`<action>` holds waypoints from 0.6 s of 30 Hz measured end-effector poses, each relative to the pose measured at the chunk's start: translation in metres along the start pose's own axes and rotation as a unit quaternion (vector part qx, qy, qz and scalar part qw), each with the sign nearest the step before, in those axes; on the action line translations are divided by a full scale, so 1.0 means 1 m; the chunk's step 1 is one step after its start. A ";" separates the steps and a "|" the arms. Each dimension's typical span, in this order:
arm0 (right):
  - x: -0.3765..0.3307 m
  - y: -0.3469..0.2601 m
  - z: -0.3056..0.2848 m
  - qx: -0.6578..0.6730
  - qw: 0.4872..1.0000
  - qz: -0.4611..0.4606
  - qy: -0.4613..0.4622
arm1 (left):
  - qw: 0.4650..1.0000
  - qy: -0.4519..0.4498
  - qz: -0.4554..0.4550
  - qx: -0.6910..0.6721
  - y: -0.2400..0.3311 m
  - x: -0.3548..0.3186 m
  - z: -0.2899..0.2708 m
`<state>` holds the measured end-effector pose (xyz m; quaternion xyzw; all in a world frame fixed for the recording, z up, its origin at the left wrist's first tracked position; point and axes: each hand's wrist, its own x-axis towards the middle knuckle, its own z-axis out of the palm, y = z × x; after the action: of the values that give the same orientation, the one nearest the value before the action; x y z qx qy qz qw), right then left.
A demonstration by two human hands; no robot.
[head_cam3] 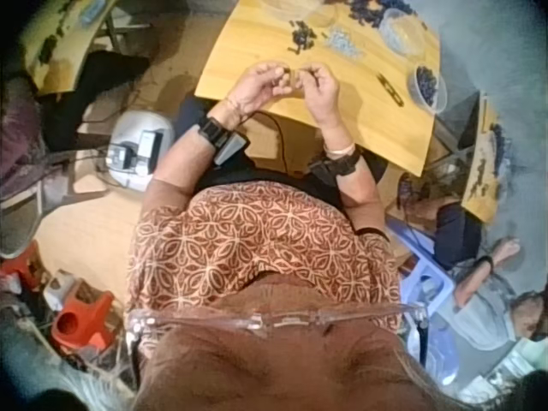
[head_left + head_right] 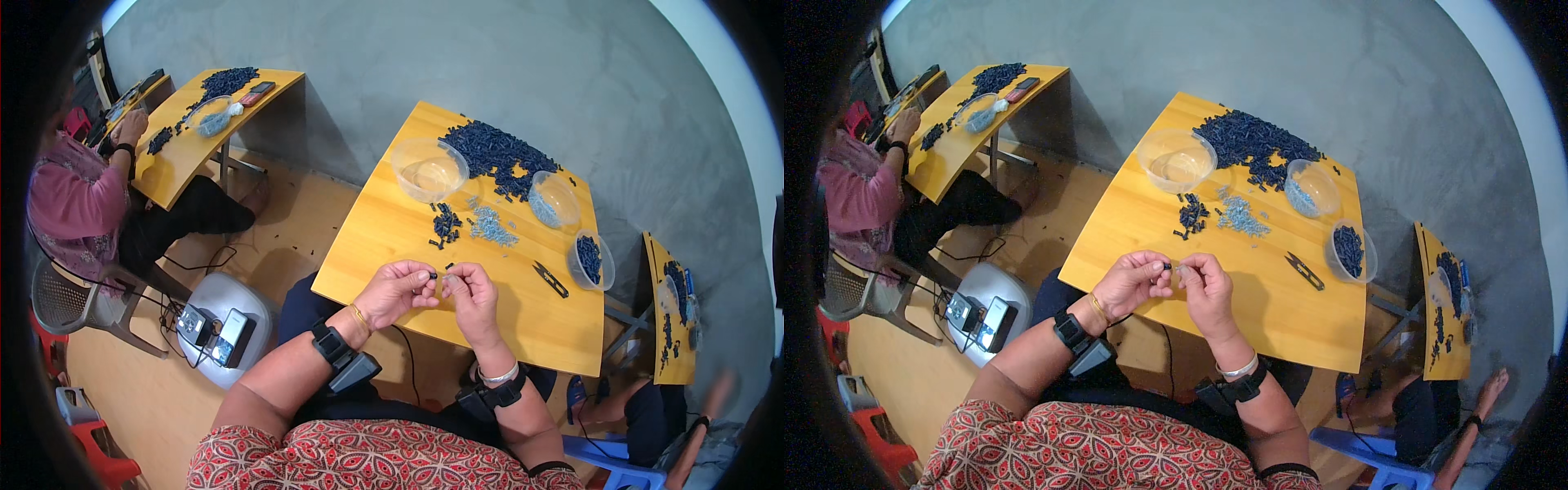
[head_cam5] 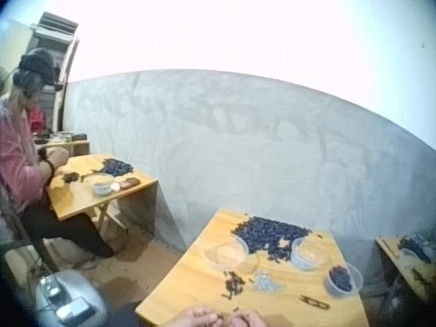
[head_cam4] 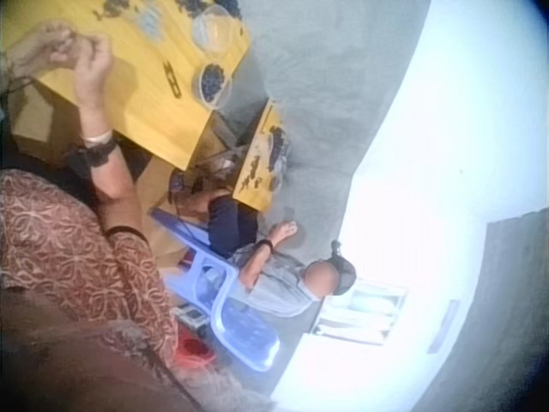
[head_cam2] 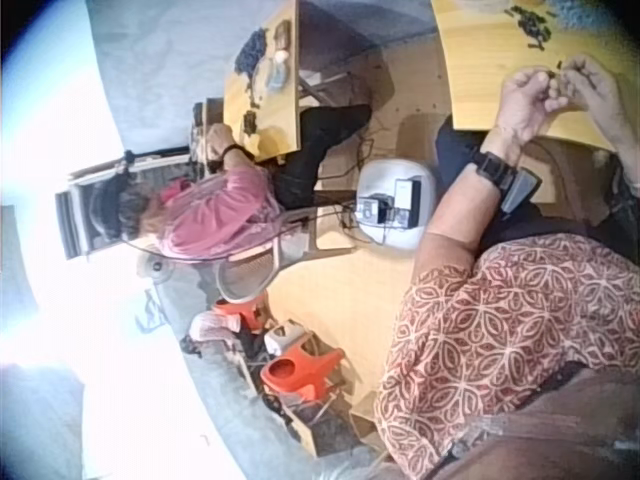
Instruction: Assembling small blue and grey plastic components at a workshop table.
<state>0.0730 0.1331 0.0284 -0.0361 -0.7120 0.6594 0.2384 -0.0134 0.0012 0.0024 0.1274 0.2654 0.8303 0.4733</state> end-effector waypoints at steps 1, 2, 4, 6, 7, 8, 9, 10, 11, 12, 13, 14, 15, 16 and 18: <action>-0.001 0.000 0.002 -0.020 1.000 -0.006 0.005 | 1.000 0.003 -0.002 0.006 0.000 0.000 0.000; -0.001 0.000 0.002 -0.041 0.999 -0.013 0.010 | 1.000 0.005 -0.005 0.012 -0.001 0.000 -0.001; -0.001 0.003 0.002 -0.051 0.998 -0.020 0.014 | 1.000 0.010 -0.006 0.019 0.000 0.000 0.003; -0.001 0.004 0.003 -0.059 0.998 -0.027 0.016 | 0.999 0.018 -0.006 0.026 0.000 0.000 0.003; -0.001 0.004 0.003 -0.065 0.997 -0.030 0.014 | 0.999 0.017 -0.002 0.028 0.000 0.000 0.003; -0.001 0.004 0.003 -0.072 0.997 -0.034 0.014 | 0.999 0.015 0.002 0.031 -0.001 0.000 0.002; -0.001 0.005 0.002 -0.072 0.997 -0.034 0.014 | 0.999 0.015 0.003 0.031 -0.001 0.000 0.003; -0.001 0.006 0.002 -0.082 0.996 -0.039 0.015 | 0.999 0.016 0.002 0.030 0.000 0.000 0.003; -0.001 0.007 0.001 -0.093 0.995 -0.043 0.017 | 0.999 0.016 0.000 0.030 0.000 0.000 0.004; -0.001 0.008 0.001 -0.093 0.995 -0.043 0.017 | 0.999 0.016 0.000 0.030 0.000 0.000 0.004; -0.001 0.009 0.000 -0.106 0.993 -0.051 0.021 | 0.999 0.017 -0.001 0.028 0.000 0.000 0.004; -0.001 0.009 0.000 -0.119 0.991 -0.058 0.024 | 1.000 0.017 -0.002 0.025 0.000 0.000 0.004; -0.002 0.010 0.001 -0.118 0.991 -0.058 0.024 | 1.000 0.018 -0.002 0.026 0.000 0.000 0.003; -0.002 0.010 0.001 -0.125 0.990 -0.061 0.027 | 0.999 0.018 0.001 0.027 -0.001 0.000 0.002; -0.002 0.010 0.003 -0.131 0.989 -0.063 0.030 | 0.999 0.019 0.004 0.028 -0.002 0.000 0.002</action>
<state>0.0710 0.1310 0.0183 -0.0420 -0.7857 0.5427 0.2940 -0.0112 0.0028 0.0027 0.1261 0.2972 0.8266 0.4610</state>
